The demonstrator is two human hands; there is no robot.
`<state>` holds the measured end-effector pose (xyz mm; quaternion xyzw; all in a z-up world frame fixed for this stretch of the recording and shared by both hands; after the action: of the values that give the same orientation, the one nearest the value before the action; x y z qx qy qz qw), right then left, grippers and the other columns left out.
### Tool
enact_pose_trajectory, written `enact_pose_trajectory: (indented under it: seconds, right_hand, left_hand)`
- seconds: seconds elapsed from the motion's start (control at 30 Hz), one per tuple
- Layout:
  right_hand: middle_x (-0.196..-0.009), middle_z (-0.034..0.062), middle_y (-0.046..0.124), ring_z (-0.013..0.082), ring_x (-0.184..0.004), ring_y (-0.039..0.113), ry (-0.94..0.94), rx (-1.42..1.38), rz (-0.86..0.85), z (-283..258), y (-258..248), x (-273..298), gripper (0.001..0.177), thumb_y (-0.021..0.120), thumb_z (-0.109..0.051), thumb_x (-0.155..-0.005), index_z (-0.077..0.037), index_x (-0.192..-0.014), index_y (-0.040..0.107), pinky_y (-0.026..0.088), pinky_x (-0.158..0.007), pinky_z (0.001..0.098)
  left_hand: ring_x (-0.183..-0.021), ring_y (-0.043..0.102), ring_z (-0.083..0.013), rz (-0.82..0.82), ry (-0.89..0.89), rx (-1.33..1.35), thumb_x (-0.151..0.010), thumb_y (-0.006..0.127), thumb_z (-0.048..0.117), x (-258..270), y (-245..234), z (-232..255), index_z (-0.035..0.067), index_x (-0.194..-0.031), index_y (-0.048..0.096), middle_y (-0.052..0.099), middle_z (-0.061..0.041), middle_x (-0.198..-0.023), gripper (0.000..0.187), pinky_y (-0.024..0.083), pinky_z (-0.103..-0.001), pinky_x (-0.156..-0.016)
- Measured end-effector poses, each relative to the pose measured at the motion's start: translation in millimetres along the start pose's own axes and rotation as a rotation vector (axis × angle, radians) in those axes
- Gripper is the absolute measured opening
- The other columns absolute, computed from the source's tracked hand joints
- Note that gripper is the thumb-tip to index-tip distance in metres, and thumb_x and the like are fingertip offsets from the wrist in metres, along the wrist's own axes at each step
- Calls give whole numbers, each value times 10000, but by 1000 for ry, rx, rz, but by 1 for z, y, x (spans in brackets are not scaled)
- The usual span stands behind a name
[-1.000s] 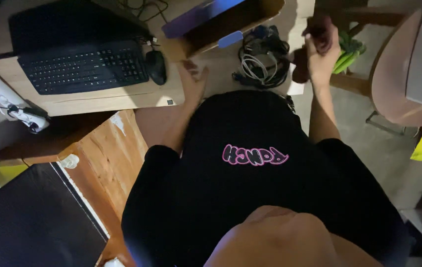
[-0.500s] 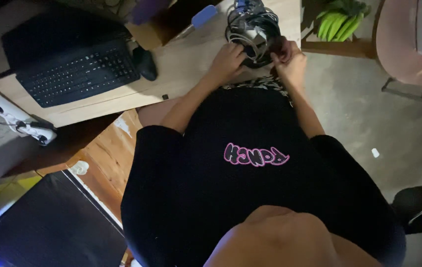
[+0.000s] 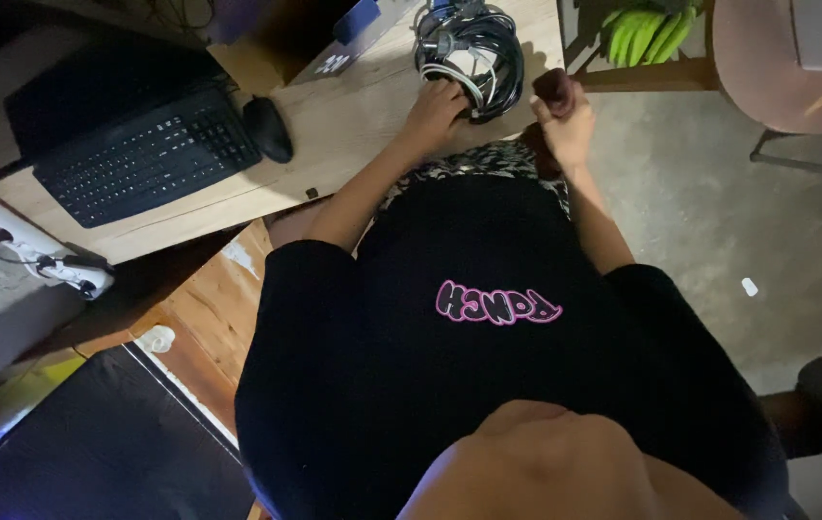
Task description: Unboxing a new device and organizing its cables at a desk.
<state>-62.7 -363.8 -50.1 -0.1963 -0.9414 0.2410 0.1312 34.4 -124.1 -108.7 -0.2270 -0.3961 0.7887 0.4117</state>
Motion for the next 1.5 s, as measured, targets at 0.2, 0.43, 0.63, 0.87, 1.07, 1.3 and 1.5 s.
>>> enact_pose_trajectory:
  seconds: [0.2, 0.43, 0.63, 0.87, 1.07, 1.3, 1.5]
  right_hand:
    - [-971, 137, 741, 207, -878, 701, 145, -39, -87, 15, 36, -12, 519, 921, -249, -843, 23, -1187, 645, 572, -810, 339]
    - [-895, 177, 703, 259, -806, 659, 179, 79, -132, 26, 34, -15, 478, 938, -260, -829, 25, -1090, 656, 569, -779, 359]
    - [-972, 158, 747, 254, -899, 733, 16, 11, -45, 4, 14, -10, 407, 870, -185, -841, 5, -1138, 669, 573, -834, 359]
    - [-996, 120, 764, 214, -911, 738, -53, -12, 23, -7, -3, -12, 327, 876, -170, -901, -19, -1126, 693, 574, -853, 344]
    - [-995, 79, 700, 126, -896, 621, -103, -169, -22, -44, -17, -14, 360, 846, -56, -892, -5, -1195, 657, 541, -847, 283]
    - [-1096, 66, 696, 147, -1024, 642, -197, -413, -61, -94, -32, -17, 283, 816, -5, -981, 16, -1211, 652, 537, -951, 288]
    - [-1205, 98, 698, 154, -1106, 660, -253, -447, -225, -157, -33, -7, 355, 804, -29, -1011, 11, -1312, 619, 540, -1019, 306]
  left_hand:
    - [-1153, 521, -362, -54, 58, 33, -740, 744, 137, -3, -55, 27, 30, -1142, 637, 592, -156, -1142, 430, 394, -509, -1031]
    - [-1124, 607, -276, -123, 104, -337, -634, 612, -74, 4, -41, 11, 62, -1171, 657, 661, -123, -1142, 556, 393, -473, -1101]
    - [-1082, 638, -271, 74, 99, -516, -833, 652, 29, 11, -41, 0, 22, -1021, 728, 706, -144, -1051, 202, 421, -409, -1077]
    - [-1085, 653, -258, -100, -46, -471, -931, 655, 90, 20, -70, 7, 46, -1070, 712, 714, -130, -1106, 156, 420, -382, -1029]
    - [-891, 702, -317, -90, -393, -151, -1056, 606, 233, 35, -168, 51, 99, -1127, 709, 732, -147, -1008, 184, 533, -451, -870]
    - [-714, 566, -207, 380, -508, 494, -1102, 535, 290, 64, -196, 61, 18, -1085, 684, 573, -98, -814, 311, 444, -358, -653]
    - [-557, 476, -92, 315, -633, 1162, -1108, 362, 429, 49, -191, 97, 65, -973, 726, 516, 46, -632, 532, 401, -255, -553]
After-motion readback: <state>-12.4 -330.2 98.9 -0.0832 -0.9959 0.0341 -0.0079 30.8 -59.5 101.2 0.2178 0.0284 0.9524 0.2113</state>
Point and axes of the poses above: each hand's wrist, its own x-axis away from the middle knuckle, its own y-axis out of the palm, z = x × y, the point moved 4 cm from there along -x, towards the middle knuckle
